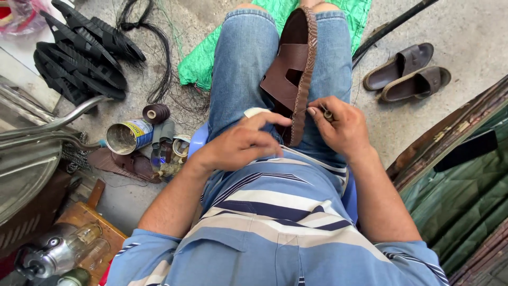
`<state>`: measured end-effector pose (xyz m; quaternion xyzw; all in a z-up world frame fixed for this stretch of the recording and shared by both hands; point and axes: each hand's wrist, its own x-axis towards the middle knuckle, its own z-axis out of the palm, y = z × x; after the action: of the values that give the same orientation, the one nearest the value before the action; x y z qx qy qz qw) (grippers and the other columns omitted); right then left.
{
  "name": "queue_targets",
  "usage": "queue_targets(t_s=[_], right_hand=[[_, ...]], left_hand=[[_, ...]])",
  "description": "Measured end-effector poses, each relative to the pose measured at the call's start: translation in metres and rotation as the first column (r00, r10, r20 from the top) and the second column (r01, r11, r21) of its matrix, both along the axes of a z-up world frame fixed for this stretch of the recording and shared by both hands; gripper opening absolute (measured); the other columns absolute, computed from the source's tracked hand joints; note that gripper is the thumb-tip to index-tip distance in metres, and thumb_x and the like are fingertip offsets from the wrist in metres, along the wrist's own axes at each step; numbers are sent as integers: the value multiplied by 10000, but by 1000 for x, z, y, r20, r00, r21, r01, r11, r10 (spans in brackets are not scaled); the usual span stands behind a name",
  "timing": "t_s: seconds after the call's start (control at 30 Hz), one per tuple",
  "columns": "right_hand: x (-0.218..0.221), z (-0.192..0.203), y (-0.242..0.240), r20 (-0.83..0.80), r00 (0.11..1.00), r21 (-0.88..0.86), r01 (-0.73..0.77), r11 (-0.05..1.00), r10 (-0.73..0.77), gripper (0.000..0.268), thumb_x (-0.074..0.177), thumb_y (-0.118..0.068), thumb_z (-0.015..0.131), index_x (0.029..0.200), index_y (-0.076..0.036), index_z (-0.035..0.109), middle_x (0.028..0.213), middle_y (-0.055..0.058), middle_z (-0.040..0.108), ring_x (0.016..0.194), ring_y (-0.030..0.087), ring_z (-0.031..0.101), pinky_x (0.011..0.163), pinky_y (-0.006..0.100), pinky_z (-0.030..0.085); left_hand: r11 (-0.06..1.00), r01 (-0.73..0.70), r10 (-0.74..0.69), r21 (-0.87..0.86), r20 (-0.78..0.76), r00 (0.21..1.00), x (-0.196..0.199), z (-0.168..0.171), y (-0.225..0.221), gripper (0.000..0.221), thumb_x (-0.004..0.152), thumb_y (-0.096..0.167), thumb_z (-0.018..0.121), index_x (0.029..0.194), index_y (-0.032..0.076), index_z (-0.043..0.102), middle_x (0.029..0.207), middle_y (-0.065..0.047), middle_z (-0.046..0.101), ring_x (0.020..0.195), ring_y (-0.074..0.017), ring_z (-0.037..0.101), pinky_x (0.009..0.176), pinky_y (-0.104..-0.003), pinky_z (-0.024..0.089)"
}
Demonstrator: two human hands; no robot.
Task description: Hand-sewing a leather sandal strap using a needle and thread in a repair shop environment.
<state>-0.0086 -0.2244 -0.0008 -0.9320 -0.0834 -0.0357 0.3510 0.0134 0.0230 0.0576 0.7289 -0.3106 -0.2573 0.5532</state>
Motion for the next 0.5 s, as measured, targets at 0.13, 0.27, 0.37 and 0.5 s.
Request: queue_targets(t_s=[0.13,0.27,0.37,0.5], right_hand=[[8,20,-5,-143,985,186,-71,980,99,48,840,-184,672,884,-165,667,700,83,632,661,313,610,566,382,469],[14,22,-4,-172,980,200,-63,978,99,60,827,-190,676,879,-162,684,676,81,636,647,297,617,567,361,472],[11,21,-5,-163,979,220,-88,971,126,85,794,-140,706,877,-125,691,641,122,606,602,307,599,535,358,455],[12,26,-4,-164,971,196,-139,971,172,76,780,-121,715,846,-100,686,635,127,611,610,321,603,527,367,455]], left_hand=[[802,-196,-177,-564,-537,825,-8,18,-1,241,846,225,600,715,33,665,1335,-236,434,1163,-338,520,805,-313,505],[906,-351,294,-239,-242,924,-4,-22,-25,300,783,103,704,1000,-74,597,1162,-244,562,1109,-377,538,935,-451,420],[882,-357,438,307,-261,860,-8,-36,-37,453,752,417,690,1136,200,586,850,-32,690,933,-249,639,827,-390,480],[862,-368,487,350,-368,792,-1,-55,-38,280,799,270,602,1061,189,659,510,-46,621,570,-126,653,583,-259,520]])
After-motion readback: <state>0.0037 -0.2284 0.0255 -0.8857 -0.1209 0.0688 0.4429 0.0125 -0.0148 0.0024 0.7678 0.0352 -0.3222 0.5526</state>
